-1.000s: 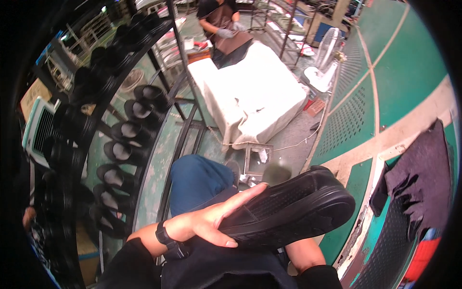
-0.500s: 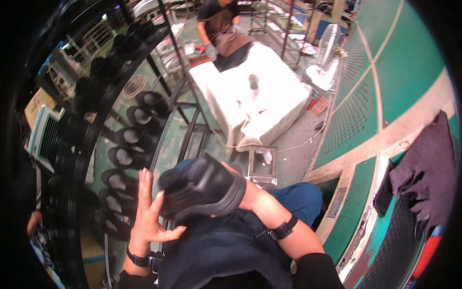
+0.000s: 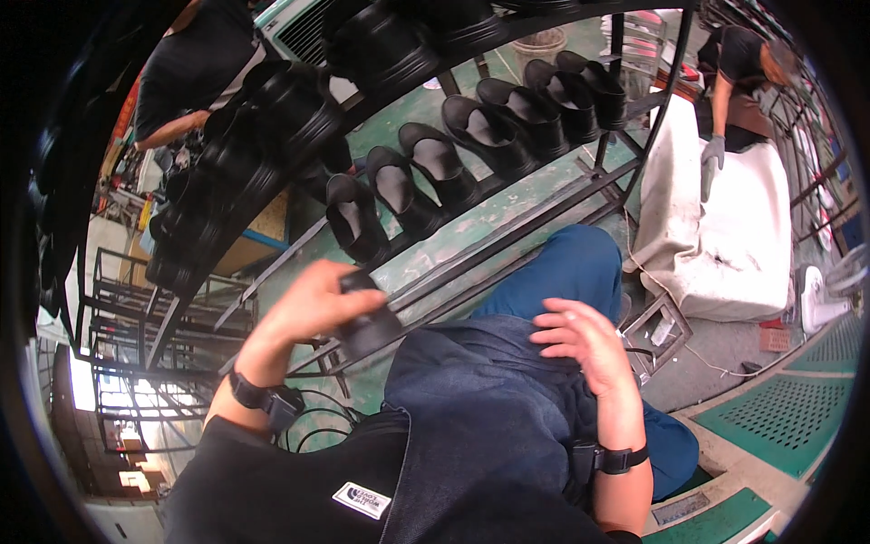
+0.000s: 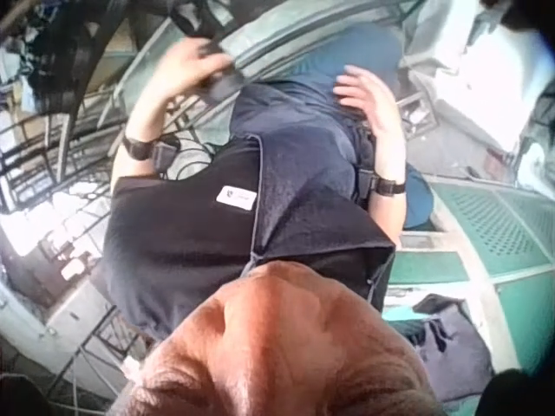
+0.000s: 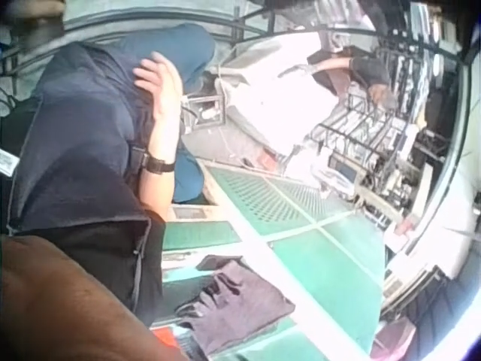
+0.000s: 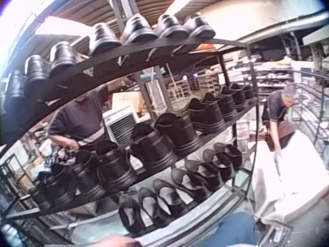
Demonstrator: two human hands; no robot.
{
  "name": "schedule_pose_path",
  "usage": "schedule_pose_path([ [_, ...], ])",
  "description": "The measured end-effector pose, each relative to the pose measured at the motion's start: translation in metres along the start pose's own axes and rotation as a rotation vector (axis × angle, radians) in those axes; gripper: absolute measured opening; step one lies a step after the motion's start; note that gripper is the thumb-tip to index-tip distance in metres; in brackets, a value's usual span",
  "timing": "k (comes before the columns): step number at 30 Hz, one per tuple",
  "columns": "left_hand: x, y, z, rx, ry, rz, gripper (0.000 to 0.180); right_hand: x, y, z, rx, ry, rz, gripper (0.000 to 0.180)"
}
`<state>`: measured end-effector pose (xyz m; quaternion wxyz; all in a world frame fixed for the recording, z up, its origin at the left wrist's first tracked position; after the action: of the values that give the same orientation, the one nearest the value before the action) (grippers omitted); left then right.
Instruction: Inspecting and organizing finished shoes on a production rack.
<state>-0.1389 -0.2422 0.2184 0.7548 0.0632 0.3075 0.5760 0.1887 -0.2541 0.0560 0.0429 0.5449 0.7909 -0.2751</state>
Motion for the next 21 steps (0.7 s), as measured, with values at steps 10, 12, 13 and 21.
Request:
schedule_pose_path([
  [10,-0.027,0.158,-0.248,0.404,0.171,0.381,0.044,-0.005,0.065,0.031,0.151,0.071,0.249,0.037],
  [12,-0.028,0.165,-0.264,0.135,0.154,0.374,0.044,-0.010,0.071,0.039,0.154,0.075,0.274,0.036],
  [13,-0.027,0.164,-0.262,0.326,0.197,0.326,0.046,-0.011,0.073,0.043,0.141,0.045,0.282,0.036],
  [21,-0.008,0.126,-0.113,1.179,0.338,0.303,0.054,-0.023,0.080,0.001,-0.006,0.057,0.378,0.037],
])
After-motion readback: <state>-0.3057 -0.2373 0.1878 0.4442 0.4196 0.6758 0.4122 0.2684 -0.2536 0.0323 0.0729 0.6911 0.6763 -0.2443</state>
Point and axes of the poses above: each hand's wrist, its own x-axis towards the middle knuckle, its own y-axis out of the back of the hand, z = x × y, the point moved 6 cm from there along x, towards the middle knuckle, and after that the axes turned 9 degrees about -x, right-handed, at the moved point
